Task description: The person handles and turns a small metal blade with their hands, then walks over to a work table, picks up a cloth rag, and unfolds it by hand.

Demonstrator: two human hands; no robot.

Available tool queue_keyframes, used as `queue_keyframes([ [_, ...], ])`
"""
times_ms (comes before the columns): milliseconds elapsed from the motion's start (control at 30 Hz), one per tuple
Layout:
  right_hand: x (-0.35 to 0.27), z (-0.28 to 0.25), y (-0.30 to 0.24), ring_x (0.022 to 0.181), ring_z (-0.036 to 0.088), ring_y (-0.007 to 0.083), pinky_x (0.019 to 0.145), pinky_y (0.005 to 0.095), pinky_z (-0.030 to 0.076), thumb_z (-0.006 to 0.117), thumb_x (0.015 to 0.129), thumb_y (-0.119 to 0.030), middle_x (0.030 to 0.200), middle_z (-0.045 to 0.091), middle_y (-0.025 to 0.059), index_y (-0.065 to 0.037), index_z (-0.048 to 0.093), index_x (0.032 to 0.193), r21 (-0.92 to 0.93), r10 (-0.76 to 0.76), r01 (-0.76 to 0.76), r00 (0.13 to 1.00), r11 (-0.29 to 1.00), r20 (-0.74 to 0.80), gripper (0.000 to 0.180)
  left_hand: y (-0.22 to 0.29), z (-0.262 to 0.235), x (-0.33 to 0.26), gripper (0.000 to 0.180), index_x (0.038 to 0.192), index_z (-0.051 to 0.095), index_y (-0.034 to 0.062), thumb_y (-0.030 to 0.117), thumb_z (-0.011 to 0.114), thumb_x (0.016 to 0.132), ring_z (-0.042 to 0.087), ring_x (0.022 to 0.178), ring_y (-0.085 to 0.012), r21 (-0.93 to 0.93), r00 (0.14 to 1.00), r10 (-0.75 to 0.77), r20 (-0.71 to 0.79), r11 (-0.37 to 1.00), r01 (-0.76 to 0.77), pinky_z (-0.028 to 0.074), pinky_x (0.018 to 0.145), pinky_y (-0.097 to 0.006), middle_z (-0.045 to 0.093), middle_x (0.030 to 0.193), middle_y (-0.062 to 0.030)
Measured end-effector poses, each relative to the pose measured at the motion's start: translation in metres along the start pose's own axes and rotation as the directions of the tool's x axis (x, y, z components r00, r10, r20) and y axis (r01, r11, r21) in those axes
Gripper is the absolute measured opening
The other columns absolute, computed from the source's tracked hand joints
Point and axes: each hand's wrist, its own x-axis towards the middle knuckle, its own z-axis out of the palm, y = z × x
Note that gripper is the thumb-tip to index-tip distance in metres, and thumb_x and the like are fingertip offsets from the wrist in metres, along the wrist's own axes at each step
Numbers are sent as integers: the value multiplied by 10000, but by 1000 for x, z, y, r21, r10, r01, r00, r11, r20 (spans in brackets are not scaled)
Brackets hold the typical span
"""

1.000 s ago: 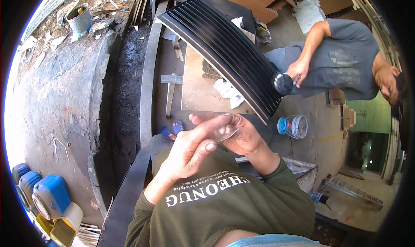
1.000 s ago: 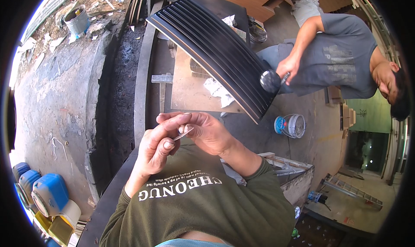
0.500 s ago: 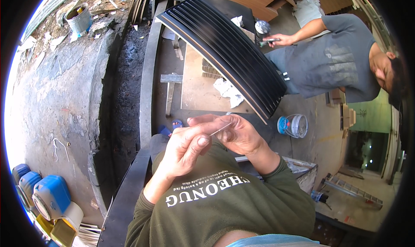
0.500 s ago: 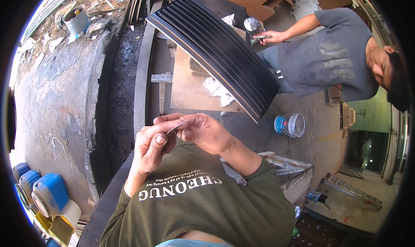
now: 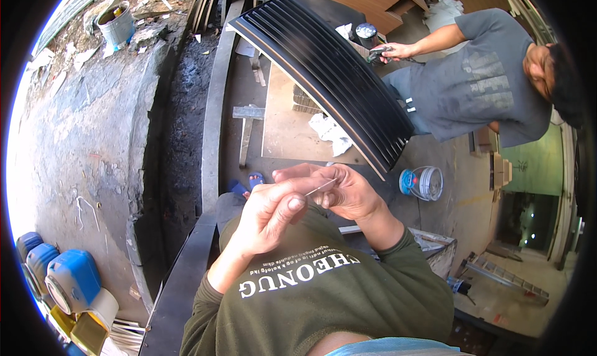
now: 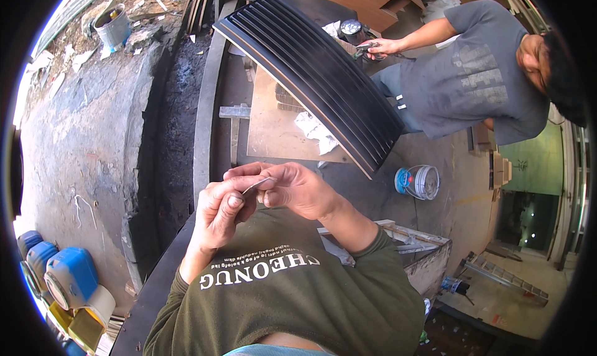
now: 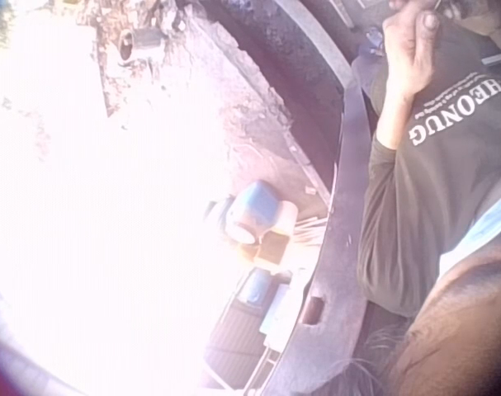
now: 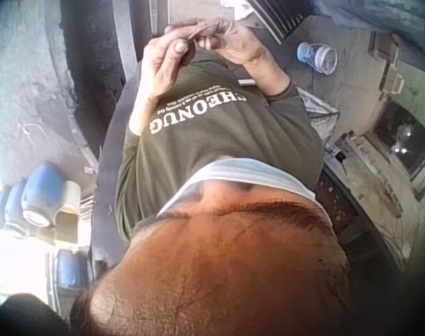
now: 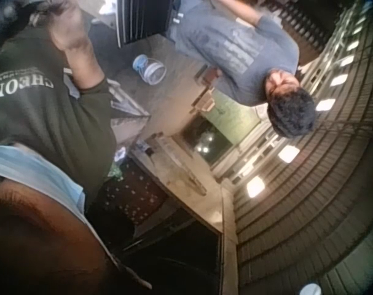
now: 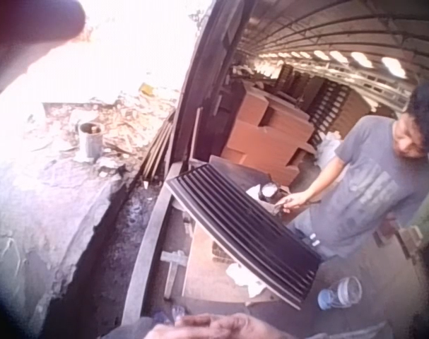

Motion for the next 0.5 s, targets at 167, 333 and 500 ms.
queue_keyframes([
  [167, 4, 1, 1, 1150, 460, 249, 947, 377, 392, 626, 806, -171, 1249, 472, 174, -11, 602, 1062, -66, 6, -10, 999, 998, -48, 303, 5, 3, 1, 453, 1094, 562, -28, 363, 411, 924, 377, 427, -73, 11, 1000, 8, -17, 1000, -8, 289, 419, -218, 457, 517, -2],
  [333, 4, -5, 4, 1200, 415, 313, 1012, 411, 316, 652, 767, -197, 1249, 455, 230, 52, 569, 1080, -21, 23, -25, 996, 999, -87, 408, 2, 5, 1, 460, 1110, 554, -26, 367, 404, 925, 376, 426, -74, 75, 998, 13, -64, 997, -8, 282, 418, -223, 429, 501, 4],
  [500, 5, -6, 1, 1204, 407, 329, 1012, 438, 313, 629, 781, -147, 1241, 459, 233, 31, 577, 1076, -42, 52, -54, 998, 998, -32, 348, 3, -3, 2, 458, 1113, 556, -21, 369, 405, 925, 379, 429, -72, 19, 999, -21, -40, 1000, 21, 280, 417, -222, 433, 505, 3],
])
